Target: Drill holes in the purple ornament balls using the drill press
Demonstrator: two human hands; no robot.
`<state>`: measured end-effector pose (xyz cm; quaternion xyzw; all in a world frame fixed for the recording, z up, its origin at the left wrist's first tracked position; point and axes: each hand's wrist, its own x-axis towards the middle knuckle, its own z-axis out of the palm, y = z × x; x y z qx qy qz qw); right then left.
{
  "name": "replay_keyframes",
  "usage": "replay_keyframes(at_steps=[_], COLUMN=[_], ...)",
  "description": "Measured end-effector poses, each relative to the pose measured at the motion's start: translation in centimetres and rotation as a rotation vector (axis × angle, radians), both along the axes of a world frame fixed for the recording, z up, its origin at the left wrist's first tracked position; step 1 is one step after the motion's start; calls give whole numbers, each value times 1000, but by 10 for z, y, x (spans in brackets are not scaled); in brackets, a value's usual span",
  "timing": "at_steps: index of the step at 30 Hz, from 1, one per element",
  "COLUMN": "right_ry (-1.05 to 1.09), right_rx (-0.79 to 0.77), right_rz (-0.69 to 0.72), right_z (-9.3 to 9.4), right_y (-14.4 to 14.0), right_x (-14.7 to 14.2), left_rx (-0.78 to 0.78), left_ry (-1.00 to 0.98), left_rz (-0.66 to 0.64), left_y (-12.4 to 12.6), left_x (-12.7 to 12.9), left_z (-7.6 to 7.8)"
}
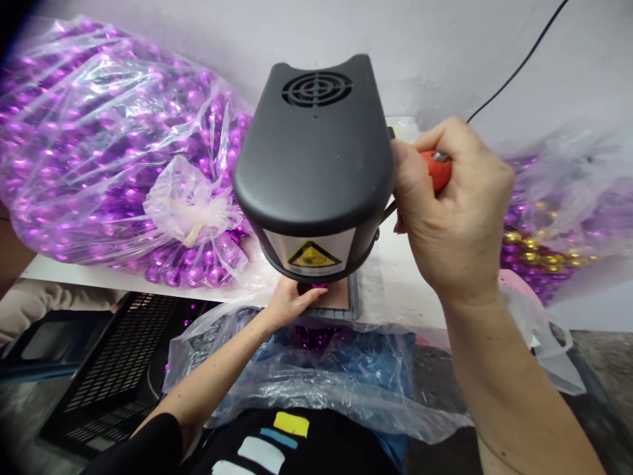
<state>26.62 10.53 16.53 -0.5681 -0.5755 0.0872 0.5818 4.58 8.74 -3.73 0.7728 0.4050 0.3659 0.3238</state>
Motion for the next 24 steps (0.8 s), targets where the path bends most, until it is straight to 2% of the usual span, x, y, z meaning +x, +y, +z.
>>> replay_keyframes(at_steps=[4,12,17,21,24], right_ry=[-13,-101,-71,-89,-182], right_rx=[-57,-16,-20,-1,36], right_rz=[24,26,-1,-31,-57], right_z=[2,-1,-1,1,-2], right_y=[-5,-9,-6,-4,-9], right_x=[-2,0,-2,-3,-4], left_rx=[21,-54,-95,-42,-18], left_ry=[28,16,-25,-36,-6], left_rz=[-13,15,-33,14,11], left_y=[0,-1,-2,-2,-3], left_x=[3,9,8,8,8], left_z=[2,-5,-8,-11,-6])
